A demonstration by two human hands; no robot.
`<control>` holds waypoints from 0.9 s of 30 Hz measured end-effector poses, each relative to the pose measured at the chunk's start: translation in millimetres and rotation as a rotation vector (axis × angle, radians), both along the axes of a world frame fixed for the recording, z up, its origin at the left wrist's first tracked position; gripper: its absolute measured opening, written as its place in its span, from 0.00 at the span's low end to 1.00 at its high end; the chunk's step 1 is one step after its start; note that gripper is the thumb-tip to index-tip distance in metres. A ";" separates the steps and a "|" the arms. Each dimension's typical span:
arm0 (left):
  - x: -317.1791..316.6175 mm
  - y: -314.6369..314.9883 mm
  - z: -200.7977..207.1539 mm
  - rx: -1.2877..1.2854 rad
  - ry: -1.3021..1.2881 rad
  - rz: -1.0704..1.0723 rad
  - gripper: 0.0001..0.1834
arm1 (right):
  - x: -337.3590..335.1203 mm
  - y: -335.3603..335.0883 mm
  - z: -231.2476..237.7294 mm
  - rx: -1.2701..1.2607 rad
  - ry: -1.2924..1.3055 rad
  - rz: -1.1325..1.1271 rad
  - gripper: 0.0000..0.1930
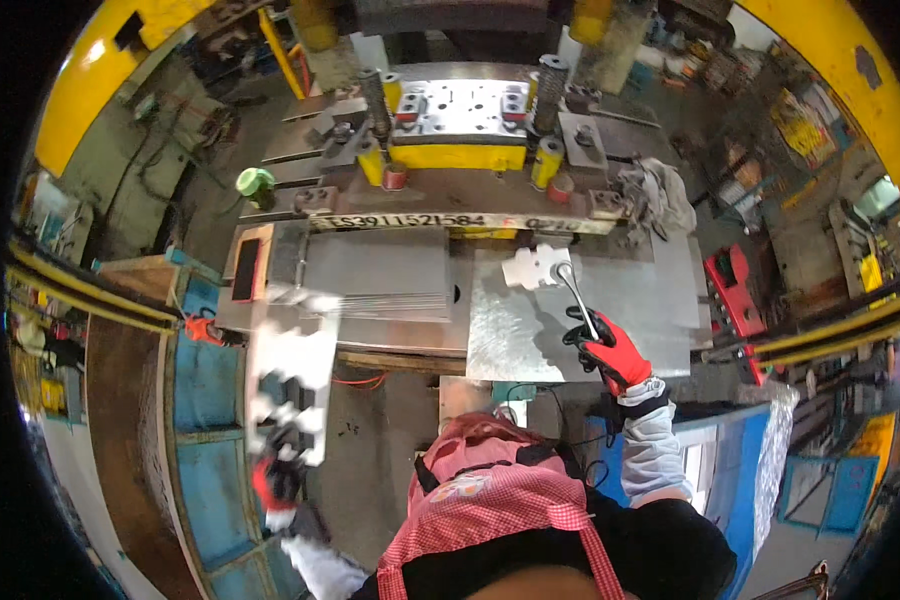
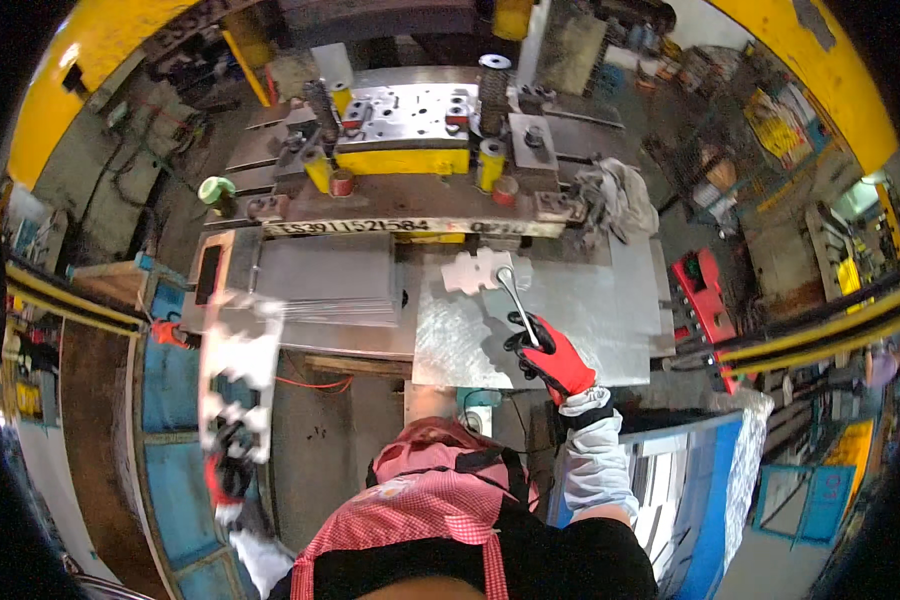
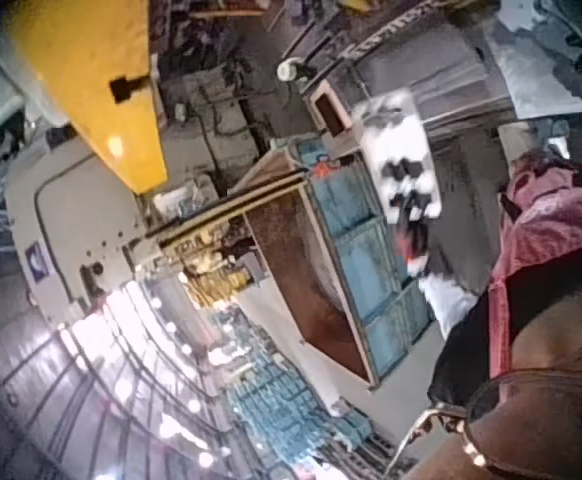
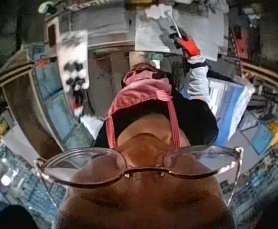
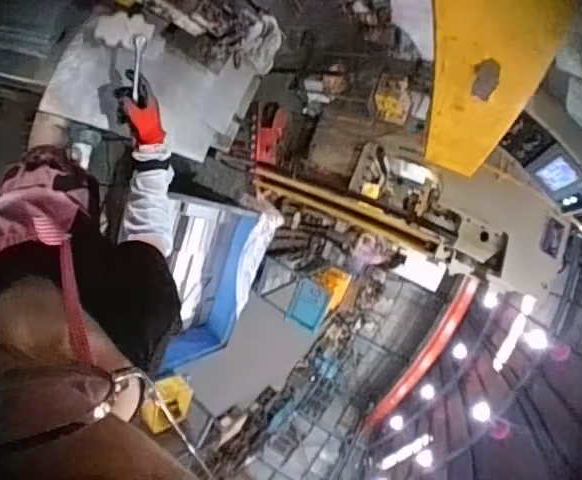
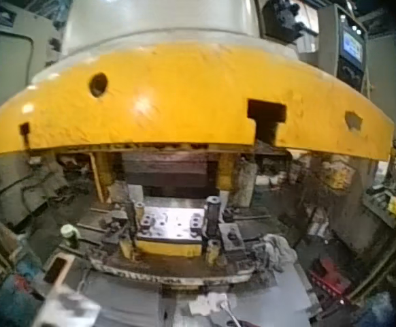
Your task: Positioning and loading metal sheets into a mechanical press for stamping and adjusting the die with a wrench.
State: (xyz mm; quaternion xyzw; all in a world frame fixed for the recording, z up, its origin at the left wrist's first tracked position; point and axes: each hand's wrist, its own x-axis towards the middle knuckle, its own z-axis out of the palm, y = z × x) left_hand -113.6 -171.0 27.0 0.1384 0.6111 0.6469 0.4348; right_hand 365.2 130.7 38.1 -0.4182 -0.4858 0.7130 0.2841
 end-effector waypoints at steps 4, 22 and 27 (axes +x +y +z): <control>-111.9 -143.6 -19.3 0.320 -0.228 0.261 0.24 | 21.5 -7.6 -28.3 -0.066 -0.007 -0.087 0.24; -9.5 135.9 -39.2 0.160 0.402 -0.118 0.23 | -32.4 20.3 -89.3 -0.095 0.277 -0.302 0.16; 73.7 156.5 -46.6 0.250 0.190 -0.371 0.24 | -24.4 19.6 -102.0 -0.190 0.213 -0.330 0.18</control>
